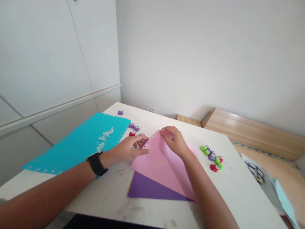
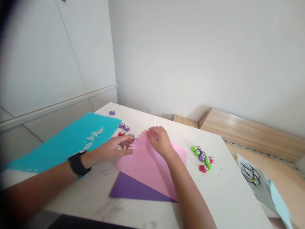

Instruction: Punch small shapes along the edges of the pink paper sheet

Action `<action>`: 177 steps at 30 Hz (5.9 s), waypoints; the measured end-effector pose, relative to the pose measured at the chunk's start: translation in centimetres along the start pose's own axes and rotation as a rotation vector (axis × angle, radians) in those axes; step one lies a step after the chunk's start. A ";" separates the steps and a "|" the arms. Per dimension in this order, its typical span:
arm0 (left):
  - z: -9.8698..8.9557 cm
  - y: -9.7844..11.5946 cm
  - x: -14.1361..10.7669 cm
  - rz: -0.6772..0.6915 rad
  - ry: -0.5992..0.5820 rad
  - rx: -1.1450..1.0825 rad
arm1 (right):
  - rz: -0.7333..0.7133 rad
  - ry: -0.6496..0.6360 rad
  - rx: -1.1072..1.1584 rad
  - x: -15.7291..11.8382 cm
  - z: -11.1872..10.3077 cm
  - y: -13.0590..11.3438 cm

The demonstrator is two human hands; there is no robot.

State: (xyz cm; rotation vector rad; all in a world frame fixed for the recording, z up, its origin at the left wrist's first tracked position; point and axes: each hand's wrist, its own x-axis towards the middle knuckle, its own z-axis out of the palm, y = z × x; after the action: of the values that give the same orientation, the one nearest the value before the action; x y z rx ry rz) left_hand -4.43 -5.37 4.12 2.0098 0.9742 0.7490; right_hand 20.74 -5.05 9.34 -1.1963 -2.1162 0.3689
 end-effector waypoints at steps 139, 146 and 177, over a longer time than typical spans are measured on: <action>3.0 -0.6 -0.6 -0.175 -0.100 -0.316 | 0.034 -0.160 -0.438 -3.8 5.6 -1.4; 2.9 -0.8 -0.4 -0.186 -0.140 -0.359 | 0.000 -0.134 -0.452 -4.0 5.6 -1.2; 4.4 -0.8 -0.2 -0.204 -0.044 -0.373 | -0.048 -0.118 -0.461 -4.1 6.0 -0.9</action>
State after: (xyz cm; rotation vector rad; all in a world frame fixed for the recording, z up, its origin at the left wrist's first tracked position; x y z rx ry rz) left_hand -1.50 -6.81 1.08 1.5737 0.9208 0.7114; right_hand 17.58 -8.50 3.75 -1.3997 -2.4080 -0.0814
